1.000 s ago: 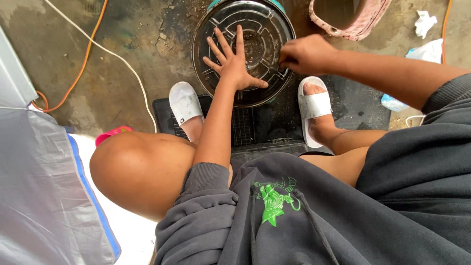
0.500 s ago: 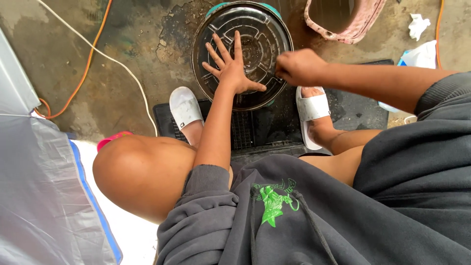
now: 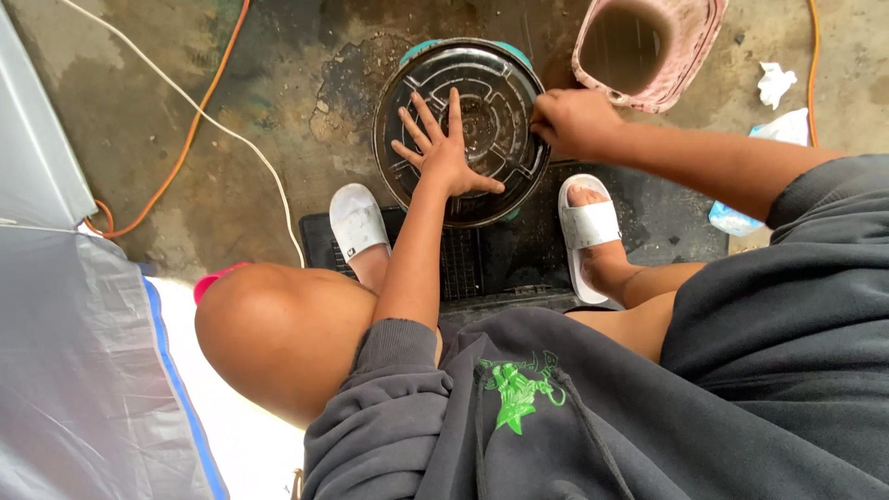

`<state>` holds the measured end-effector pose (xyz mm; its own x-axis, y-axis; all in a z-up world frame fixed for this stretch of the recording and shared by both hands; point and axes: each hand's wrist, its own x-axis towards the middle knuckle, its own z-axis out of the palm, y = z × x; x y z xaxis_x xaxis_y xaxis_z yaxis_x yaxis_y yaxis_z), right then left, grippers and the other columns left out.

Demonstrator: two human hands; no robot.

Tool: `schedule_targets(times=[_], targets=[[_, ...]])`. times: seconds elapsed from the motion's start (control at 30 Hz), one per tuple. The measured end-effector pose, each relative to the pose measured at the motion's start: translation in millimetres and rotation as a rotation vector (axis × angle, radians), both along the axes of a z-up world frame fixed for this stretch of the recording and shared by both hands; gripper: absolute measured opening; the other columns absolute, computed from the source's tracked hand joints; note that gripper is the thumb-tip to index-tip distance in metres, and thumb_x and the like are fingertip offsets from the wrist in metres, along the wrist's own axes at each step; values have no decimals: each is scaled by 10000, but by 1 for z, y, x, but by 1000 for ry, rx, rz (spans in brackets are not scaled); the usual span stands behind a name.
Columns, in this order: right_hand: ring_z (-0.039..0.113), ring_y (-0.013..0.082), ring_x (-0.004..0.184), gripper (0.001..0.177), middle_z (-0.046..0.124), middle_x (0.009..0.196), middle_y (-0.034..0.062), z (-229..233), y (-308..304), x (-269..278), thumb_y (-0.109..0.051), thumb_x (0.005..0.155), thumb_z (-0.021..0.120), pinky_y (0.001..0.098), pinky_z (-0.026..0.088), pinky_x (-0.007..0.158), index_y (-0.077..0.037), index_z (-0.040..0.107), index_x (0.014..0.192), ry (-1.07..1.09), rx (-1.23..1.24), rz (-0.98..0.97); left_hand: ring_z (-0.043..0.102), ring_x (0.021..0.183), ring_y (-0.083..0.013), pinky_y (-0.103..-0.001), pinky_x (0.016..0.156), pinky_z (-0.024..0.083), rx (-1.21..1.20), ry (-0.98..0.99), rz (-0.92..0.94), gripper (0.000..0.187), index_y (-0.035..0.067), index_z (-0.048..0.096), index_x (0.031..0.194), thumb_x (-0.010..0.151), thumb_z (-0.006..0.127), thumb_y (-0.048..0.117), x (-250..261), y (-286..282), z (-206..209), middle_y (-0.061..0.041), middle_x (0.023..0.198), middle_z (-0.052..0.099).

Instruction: Cleaning a circular motorcycle part by scrubbing it with hands and cleaning liquid on the floor.

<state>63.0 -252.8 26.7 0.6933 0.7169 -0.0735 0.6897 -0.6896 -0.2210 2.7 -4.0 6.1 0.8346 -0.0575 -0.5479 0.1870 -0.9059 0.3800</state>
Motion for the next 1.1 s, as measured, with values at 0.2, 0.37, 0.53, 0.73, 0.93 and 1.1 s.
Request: schedule_targets(times=[0.2,0.37,0.53,0.73,0.93,1.1], targets=[[724,298,837,216,656,858,46,-30,-10,-14,-395,904,698,470,579,728,-216,592,960,139,-23,22,-397,1396,-550,-823,1017,-170,-179,-36,99,1669,277,-190,1630,566,1074,512,-8,2,-1,-258,1562,-418],[715,349,802,251,642,841,79,-41,-8,-15,-369,904,708,505,574,695,-167,587,990,112,13,-47,-393,1397,-552,-824,1012,-178,-178,-51,95,1666,278,-183,1632,558,1068,512,-5,2,0,-258,1564,-415],[735,263,820,257,661,835,17,-36,-5,-14,-455,876,701,442,590,716,-233,597,952,86,-48,-23,-390,1399,-552,-819,1020,-171,-186,-43,107,1661,282,-174,1633,553,1068,506,-10,2,-2,-256,1569,-408],[722,280,803,229,631,869,22,-57,-4,-23,-410,944,668,442,579,681,-209,565,978,-56,-7,-121,-378,1406,-550,-815,1025,-167,-160,-45,98,1651,280,-174,1633,557,1055,519,-8,3,-4,-259,1573,-399],[720,284,775,190,647,844,27,-45,-8,-12,-354,946,663,415,574,634,-184,583,968,-91,37,32,-395,1394,-555,-822,1019,-168,-178,-53,95,1652,286,-181,1630,564,1061,506,-10,2,-8,-256,1564,-415],[707,239,716,172,632,831,15,-56,-4,-24,-370,963,580,362,564,572,-200,569,941,-247,43,248,-389,1398,-552,-826,1013,-166,-168,-56,93,1656,288,-188,1628,558,1056,513,-8,3,-11,-255,1563,-416]])
